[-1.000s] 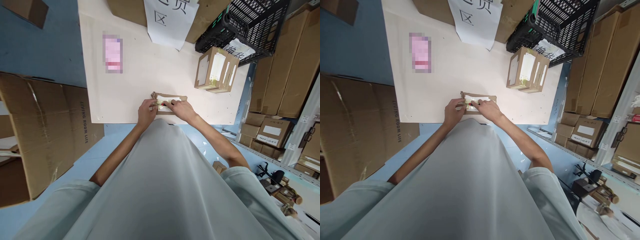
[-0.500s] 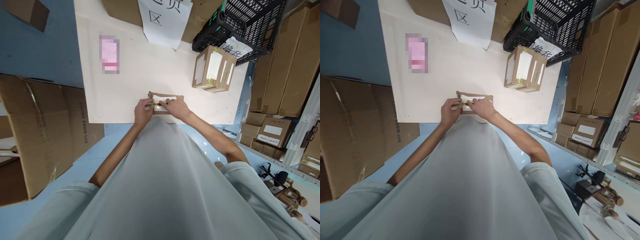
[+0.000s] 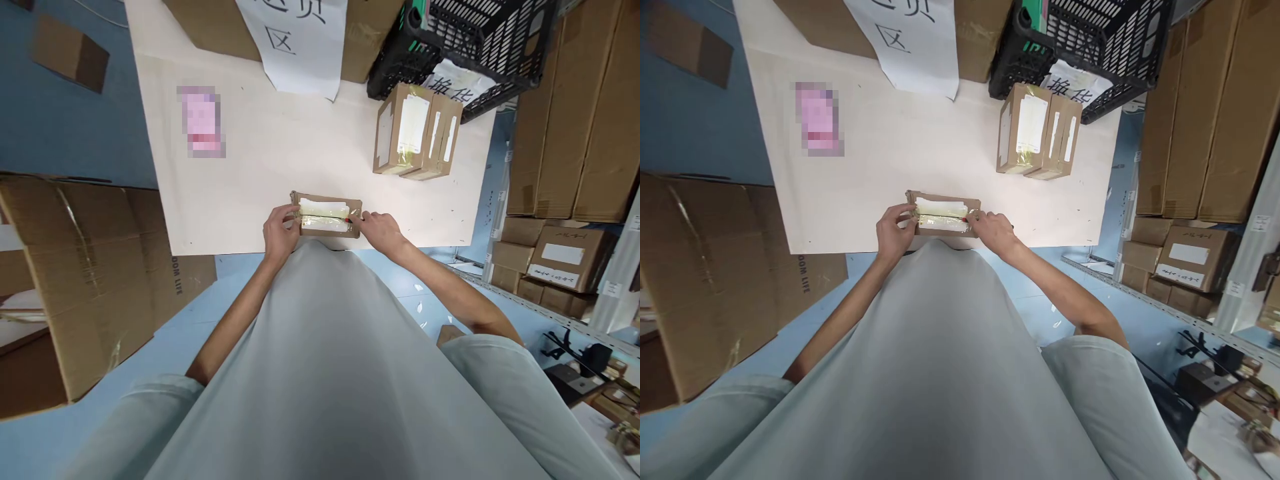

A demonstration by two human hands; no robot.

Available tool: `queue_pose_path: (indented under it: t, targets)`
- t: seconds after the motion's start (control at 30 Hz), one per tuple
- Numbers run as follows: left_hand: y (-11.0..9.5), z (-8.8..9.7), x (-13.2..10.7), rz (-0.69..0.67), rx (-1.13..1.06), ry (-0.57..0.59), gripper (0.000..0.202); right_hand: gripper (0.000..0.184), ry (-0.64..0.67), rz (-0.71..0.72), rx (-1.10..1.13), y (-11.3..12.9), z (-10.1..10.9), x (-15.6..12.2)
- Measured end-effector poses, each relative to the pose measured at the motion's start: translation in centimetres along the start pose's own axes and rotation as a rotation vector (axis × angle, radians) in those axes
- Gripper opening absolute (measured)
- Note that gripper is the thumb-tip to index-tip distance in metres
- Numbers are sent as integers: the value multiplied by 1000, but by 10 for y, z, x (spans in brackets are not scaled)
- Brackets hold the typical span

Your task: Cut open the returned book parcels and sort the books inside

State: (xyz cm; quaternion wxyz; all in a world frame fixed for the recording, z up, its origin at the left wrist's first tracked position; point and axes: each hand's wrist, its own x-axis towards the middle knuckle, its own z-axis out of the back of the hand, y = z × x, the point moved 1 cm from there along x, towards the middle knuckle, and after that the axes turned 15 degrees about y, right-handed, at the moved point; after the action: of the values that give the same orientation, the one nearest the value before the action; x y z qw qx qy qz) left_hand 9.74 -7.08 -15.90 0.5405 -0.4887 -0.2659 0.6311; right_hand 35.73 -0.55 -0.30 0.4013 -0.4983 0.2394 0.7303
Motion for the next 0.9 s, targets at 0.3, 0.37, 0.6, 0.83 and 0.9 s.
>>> queue_pose_path:
  t: [0.3,0.37,0.6,0.83,0.9]
  targets:
    - [-9,-5,-1,25,53,-21,33,67,-20,-28,44,-34,-39,-1]
    - [-11,-5,0,28,56,-31,32,69,-47,-20,65,-39,-44,6]
    - [-11,0,5,72,68,7,35,53,-306,125,349,-67,-99,57]
    - [-11,5,3,55,55,16,37,45,-452,309,743,-52,-143,101]
    - [-12,5,1,64,54,18,37,45,-465,346,788,-47,-148,101]
